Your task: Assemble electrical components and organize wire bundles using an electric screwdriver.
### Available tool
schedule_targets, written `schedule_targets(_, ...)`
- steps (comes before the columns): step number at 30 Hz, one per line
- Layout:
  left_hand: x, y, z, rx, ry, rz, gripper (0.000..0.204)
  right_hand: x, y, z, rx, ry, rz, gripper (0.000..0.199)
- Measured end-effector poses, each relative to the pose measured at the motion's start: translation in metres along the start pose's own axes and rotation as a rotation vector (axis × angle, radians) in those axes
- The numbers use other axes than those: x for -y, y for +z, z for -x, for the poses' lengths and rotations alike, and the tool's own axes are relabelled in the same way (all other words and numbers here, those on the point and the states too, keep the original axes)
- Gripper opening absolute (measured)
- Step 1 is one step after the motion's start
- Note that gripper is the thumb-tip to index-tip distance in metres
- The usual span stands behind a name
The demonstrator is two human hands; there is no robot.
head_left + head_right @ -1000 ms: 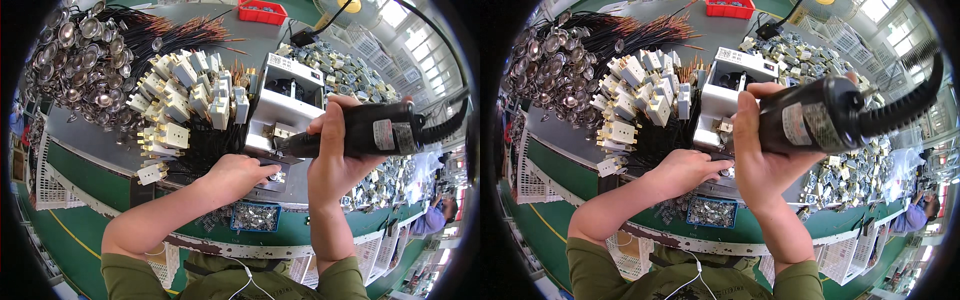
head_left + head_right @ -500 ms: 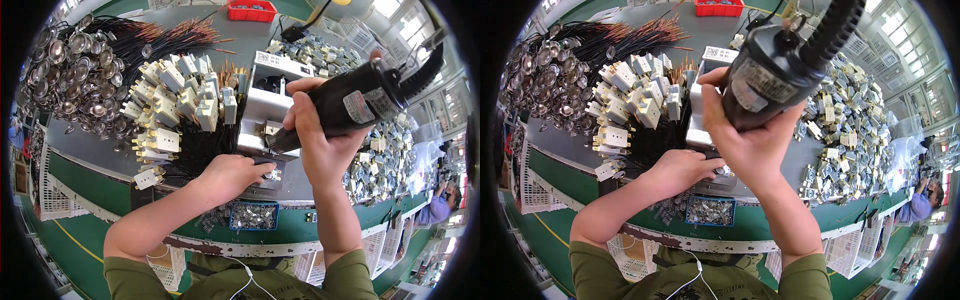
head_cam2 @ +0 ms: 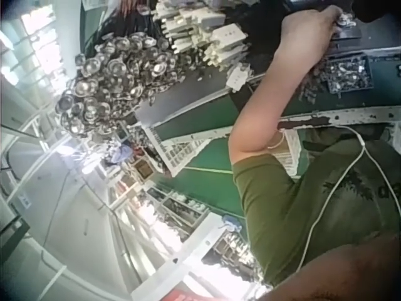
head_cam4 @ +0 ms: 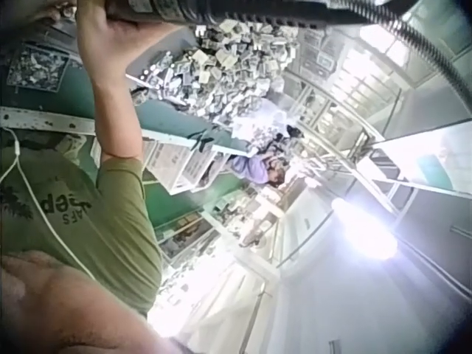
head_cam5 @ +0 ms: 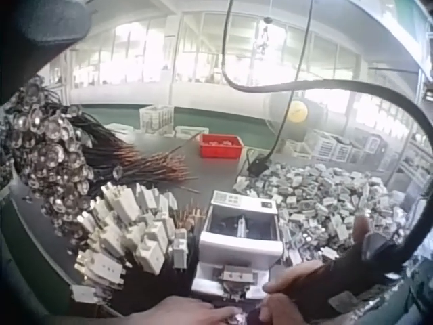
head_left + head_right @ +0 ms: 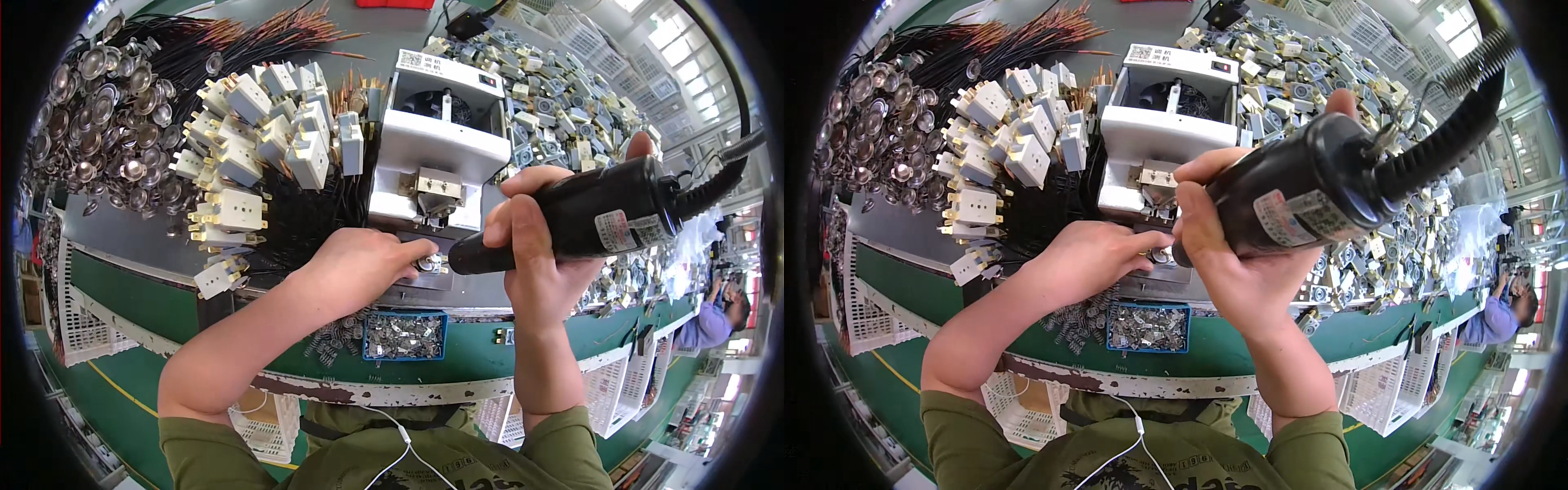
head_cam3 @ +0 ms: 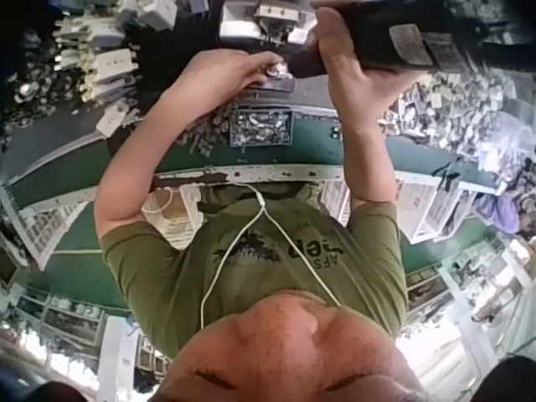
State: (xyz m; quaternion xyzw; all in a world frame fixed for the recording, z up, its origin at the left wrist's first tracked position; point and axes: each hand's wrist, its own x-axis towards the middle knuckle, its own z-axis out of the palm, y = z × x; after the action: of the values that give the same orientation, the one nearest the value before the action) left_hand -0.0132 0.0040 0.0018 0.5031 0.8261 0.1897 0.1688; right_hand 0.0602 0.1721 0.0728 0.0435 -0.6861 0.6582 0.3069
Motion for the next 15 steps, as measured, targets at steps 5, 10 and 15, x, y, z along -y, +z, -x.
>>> schedule_targets(5,-0.003,-0.001,0.0,-0.011,0.002,-0.002,0.028,-0.003,0.001,0.0,0.008,-0.034,-0.037,0.097)
schedule_targets(10,-0.003,-0.002,-0.001,0.003,-0.007,-0.014,0.026,-0.009,0.0,0.002,0.07,-0.065,-0.019,0.099)
schedule_targets(15,-0.005,-0.004,-0.001,0.014,-0.005,-0.028,0.023,-0.01,0.002,0.005,0.042,-0.046,-0.033,0.1)
